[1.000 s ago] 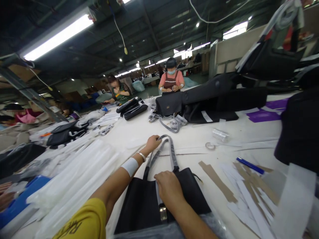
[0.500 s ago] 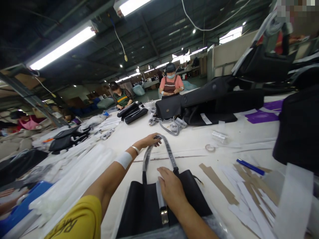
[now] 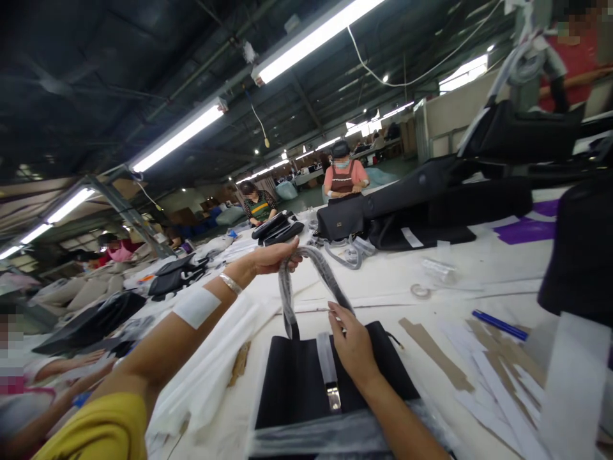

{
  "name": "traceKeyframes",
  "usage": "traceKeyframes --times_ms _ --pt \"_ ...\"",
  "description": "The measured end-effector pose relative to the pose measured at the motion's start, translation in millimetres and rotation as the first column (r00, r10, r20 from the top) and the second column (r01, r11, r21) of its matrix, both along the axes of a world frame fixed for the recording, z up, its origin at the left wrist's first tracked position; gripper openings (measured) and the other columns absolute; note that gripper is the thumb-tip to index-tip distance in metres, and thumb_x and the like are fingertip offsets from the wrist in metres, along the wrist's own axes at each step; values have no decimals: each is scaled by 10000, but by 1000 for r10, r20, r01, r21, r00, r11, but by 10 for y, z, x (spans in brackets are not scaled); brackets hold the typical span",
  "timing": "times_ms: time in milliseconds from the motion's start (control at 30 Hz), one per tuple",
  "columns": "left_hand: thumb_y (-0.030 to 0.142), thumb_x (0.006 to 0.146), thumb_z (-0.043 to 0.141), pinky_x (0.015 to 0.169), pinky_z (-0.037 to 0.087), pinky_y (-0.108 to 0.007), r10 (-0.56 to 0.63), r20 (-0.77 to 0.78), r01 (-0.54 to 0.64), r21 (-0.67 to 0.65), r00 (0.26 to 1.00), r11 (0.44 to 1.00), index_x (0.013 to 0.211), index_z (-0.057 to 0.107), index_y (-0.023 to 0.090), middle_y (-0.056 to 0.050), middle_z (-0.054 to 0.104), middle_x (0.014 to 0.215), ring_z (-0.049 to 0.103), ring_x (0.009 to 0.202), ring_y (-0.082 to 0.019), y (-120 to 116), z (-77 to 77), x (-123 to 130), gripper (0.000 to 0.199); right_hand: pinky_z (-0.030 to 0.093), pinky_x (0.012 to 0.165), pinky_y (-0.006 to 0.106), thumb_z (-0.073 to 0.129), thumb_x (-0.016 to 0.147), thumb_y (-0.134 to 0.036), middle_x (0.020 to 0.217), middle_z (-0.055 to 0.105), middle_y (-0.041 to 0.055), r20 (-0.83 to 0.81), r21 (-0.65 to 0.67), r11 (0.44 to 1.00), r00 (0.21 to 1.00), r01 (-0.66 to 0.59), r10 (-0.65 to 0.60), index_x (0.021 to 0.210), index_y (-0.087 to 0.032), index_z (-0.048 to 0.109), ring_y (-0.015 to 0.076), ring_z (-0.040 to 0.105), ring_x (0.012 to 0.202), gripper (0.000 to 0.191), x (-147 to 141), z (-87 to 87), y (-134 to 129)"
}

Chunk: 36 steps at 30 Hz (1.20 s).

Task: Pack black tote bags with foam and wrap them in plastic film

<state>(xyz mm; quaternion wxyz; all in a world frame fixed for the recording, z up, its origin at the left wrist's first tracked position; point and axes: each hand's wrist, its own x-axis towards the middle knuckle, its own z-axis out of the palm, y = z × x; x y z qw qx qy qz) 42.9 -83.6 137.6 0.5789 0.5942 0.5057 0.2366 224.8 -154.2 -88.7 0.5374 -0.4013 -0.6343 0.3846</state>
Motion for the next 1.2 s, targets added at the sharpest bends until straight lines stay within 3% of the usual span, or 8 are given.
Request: traceKeyframes --times_ms 100,200,367,500,733,833,1033,1200 --pt "641 818 615 520 329 -199 125 -61 -119 94 990 988 750 532 147 50 441 661 335 512 -46 -161 14 114 505 498 998 443 553 906 -450 1233 676 114 -147 -69 997 989 -32 21 1186 -198 667 264 640 1121 394 6 66 -31" --pt "580 877 562 505 300 -209 195 -223 -126 292 955 948 691 475 170 53 446 625 340 495 -57 -342 -13 248 459 555 886 413 636 856 -489 1177 697 114 -375 -127 972 917 -198 137 1180 -196 671 251 681 1005 438 14 160 -82" --pt "475 944 476 566 334 -237 233 -568 181 578 790 795 662 538 183 37 519 572 464 554 -112 -846 -333 574 410 548 725 294 670 833 -534 1163 680 73 -751 -91 851 596 -518 283 1135 -244 691 169 651 883 419 66 307 -161" --pt "436 985 420 603 355 -241 337 -664 295 651 667 699 767 605 206 10 627 686 549 633 -140 -1159 -693 728 367 522 661 199 739 784 -503 926 682 -5 -903 -84 763 374 -640 214 1018 -243 715 99 603 746 351 110 342 -165" --pt "394 1014 359 672 423 -246 518 -703 296 691 488 659 951 660 238 -43 689 876 634 796 -187 -1190 -1095 710 345 543 651 136 814 743 -273 827 708 -42 -948 -231 718 319 -657 -14 925 -214 723 54 633 678 212 93 279 -65" --pt "368 1005 385 726 456 -253 512 -662 222 705 548 673 1123 647 266 -50 695 972 649 872 -195 -1156 -1229 655 305 549 647 110 832 710 -201 777 712 -66 -937 -303 734 330 -608 -113 812 -217 709 39 647 656 161 69 226 -16" --pt "360 964 458 750 500 -270 271 -350 -37 551 897 834 1135 620 198 -13 709 785 666 739 -164 -1041 -1398 496 286 560 591 114 843 671 -182 726 711 -61 -900 -398 790 366 -466 -238 780 -202 692 56 658 613 187 79 181 74" --pt "401 926 499 668 503 -256 320 -134 -203 537 938 819 922 671 172 -31 708 805 632 647 -146 -889 -1523 630 286 575 592 129 847 667 -204 676 692 -65 -886 -415 828 372 -377 -275 765 -212 674 67 651 604 199 124 117 180"
